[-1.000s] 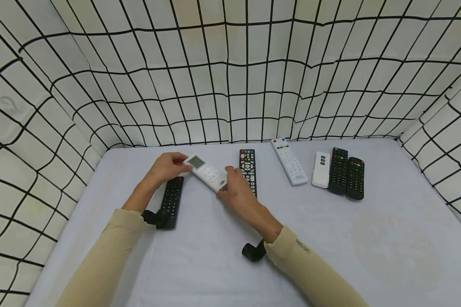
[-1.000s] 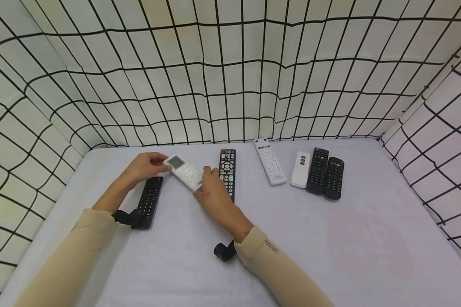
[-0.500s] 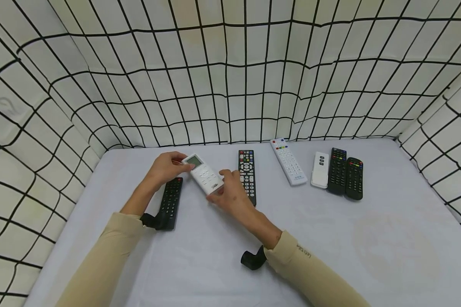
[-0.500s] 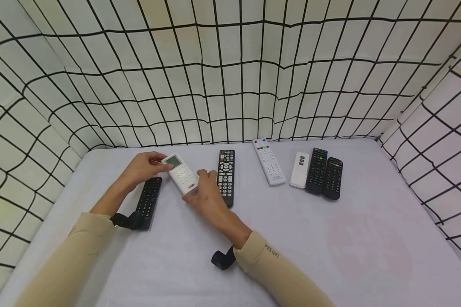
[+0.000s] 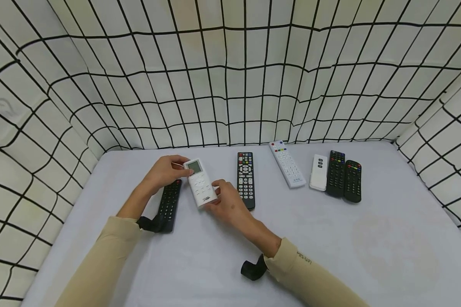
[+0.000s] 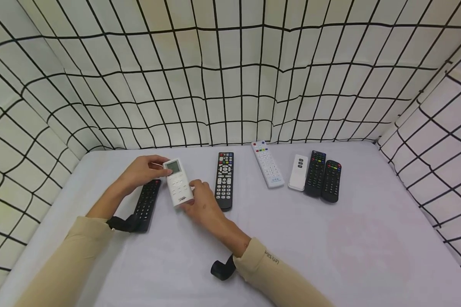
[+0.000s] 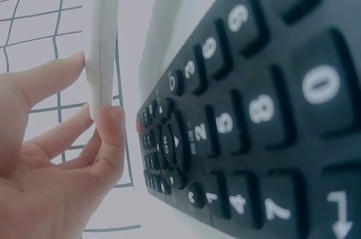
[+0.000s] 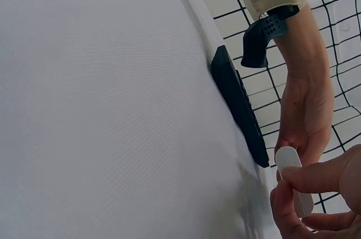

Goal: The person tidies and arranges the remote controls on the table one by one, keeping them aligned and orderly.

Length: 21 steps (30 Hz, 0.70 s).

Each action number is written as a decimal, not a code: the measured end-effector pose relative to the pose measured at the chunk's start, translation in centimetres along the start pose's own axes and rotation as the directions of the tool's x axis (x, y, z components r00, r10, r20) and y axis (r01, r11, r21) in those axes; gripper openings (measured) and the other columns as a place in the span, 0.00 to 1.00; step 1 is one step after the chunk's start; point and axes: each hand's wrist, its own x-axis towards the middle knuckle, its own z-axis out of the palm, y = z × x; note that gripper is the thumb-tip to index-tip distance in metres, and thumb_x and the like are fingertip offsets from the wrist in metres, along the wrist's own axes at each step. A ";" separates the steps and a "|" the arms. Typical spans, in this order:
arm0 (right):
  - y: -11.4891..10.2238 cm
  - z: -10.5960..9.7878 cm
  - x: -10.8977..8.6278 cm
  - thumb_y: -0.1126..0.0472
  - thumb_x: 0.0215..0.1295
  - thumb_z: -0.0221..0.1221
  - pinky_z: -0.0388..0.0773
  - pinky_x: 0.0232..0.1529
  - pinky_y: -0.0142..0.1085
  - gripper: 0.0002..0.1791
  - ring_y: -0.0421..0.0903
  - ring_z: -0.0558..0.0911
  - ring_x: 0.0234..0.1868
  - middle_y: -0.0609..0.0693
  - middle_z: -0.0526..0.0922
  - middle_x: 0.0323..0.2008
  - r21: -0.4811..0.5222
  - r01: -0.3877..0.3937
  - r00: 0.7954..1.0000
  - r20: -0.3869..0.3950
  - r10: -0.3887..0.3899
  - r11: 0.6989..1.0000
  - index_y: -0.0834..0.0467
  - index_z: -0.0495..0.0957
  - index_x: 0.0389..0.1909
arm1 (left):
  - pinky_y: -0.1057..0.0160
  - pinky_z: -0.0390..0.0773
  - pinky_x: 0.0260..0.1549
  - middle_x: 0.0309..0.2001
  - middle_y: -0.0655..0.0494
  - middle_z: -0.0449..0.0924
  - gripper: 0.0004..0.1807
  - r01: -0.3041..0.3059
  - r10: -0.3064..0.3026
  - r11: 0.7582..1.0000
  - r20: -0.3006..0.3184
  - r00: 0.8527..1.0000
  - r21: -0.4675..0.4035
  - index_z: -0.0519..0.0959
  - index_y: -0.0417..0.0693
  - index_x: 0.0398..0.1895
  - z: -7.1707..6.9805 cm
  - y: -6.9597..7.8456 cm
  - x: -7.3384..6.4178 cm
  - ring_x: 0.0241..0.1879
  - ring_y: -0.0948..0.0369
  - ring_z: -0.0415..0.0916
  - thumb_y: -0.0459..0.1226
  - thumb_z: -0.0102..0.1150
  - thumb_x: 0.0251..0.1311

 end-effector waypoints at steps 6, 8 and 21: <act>0.1 0.5 -0.5 0.66 0.60 0.74 0.77 0.36 0.28 0.35 0.42 0.80 0.37 0.57 0.81 0.45 -0.023 0.009 1.000 0.014 -0.009 1.000 0.66 0.71 0.66 | 0.57 0.81 0.49 0.64 0.35 0.78 0.31 -0.020 0.019 0.999 0.029 0.999 0.030 0.73 0.42 0.72 0.1 -0.3 -0.2 0.59 0.45 0.78 0.44 0.64 0.69; 0.1 0.6 -0.6 0.65 0.60 0.75 0.76 0.36 0.28 0.36 0.41 0.80 0.36 0.56 0.82 0.44 -0.026 0.009 1.000 0.024 -0.009 1.000 0.66 0.70 0.66 | 0.57 0.80 0.50 0.63 0.35 0.78 0.31 -0.029 0.027 0.999 0.040 0.999 0.034 0.74 0.42 0.72 0.1 -0.2 -0.1 0.59 0.45 0.78 0.44 0.64 0.69; -0.1 1.1 -1.1 0.63 0.59 0.76 0.73 0.33 0.28 0.39 0.40 0.77 0.33 0.53 0.81 0.39 -0.027 -0.005 0.999 0.049 0.006 1.000 0.66 0.67 0.68 | 0.60 0.76 0.49 0.61 0.38 0.79 0.31 -0.060 0.052 0.996 0.122 0.991 0.064 0.74 0.45 0.72 0.2 0.1 0.1 0.54 0.50 0.76 0.44 0.65 0.68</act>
